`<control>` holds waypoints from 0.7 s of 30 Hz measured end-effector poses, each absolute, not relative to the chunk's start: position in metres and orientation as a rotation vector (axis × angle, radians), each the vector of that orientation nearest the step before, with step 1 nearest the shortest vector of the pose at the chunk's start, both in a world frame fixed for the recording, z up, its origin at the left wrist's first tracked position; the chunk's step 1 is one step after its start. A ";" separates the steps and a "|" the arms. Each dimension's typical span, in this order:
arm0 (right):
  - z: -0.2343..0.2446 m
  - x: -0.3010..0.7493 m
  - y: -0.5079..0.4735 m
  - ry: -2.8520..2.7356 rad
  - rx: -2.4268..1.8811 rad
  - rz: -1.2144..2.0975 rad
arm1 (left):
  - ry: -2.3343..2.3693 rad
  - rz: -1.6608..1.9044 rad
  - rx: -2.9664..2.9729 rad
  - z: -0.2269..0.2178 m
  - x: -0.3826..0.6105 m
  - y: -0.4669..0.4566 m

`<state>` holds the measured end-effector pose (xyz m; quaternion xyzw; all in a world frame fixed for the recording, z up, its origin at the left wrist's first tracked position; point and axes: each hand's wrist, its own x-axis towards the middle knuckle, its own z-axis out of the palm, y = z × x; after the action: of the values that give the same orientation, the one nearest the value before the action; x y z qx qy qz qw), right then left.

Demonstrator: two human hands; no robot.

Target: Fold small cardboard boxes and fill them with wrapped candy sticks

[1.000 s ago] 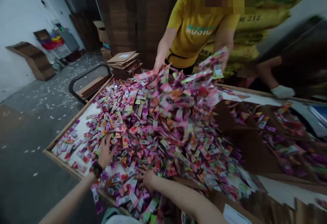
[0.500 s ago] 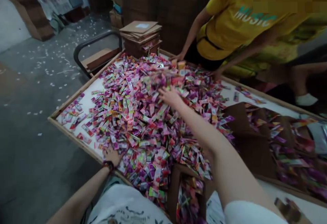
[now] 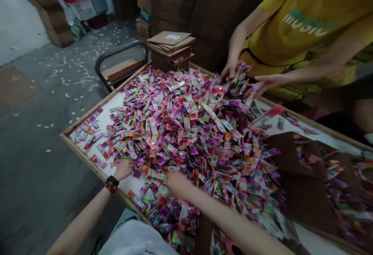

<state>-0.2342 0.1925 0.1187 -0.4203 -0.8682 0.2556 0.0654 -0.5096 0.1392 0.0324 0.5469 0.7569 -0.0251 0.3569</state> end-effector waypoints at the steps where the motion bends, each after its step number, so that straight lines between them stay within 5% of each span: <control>1: 0.097 -0.231 0.158 -2.640 -1.187 0.859 | 1.969 -0.005 1.436 0.043 -0.508 0.150; 5: 0.014 -0.209 0.102 -2.710 -0.568 1.325 | 2.110 0.660 1.595 0.070 -0.486 0.237; 9: -0.011 -0.186 0.151 -2.751 -0.829 1.106 | 2.045 0.858 1.618 0.064 -0.469 0.320; 15: 0.027 -0.191 0.254 -2.854 -1.098 0.508 | 1.963 0.962 1.391 0.055 -0.491 0.339; 21: 0.110 -0.220 0.385 -3.036 -1.250 0.044 | 1.741 1.392 0.977 0.081 -0.573 0.265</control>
<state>-0.2202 0.3848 0.1095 -0.3798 -0.9223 0.0134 -0.0707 -0.5733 0.2645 0.0807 0.3765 0.6709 0.5365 0.3468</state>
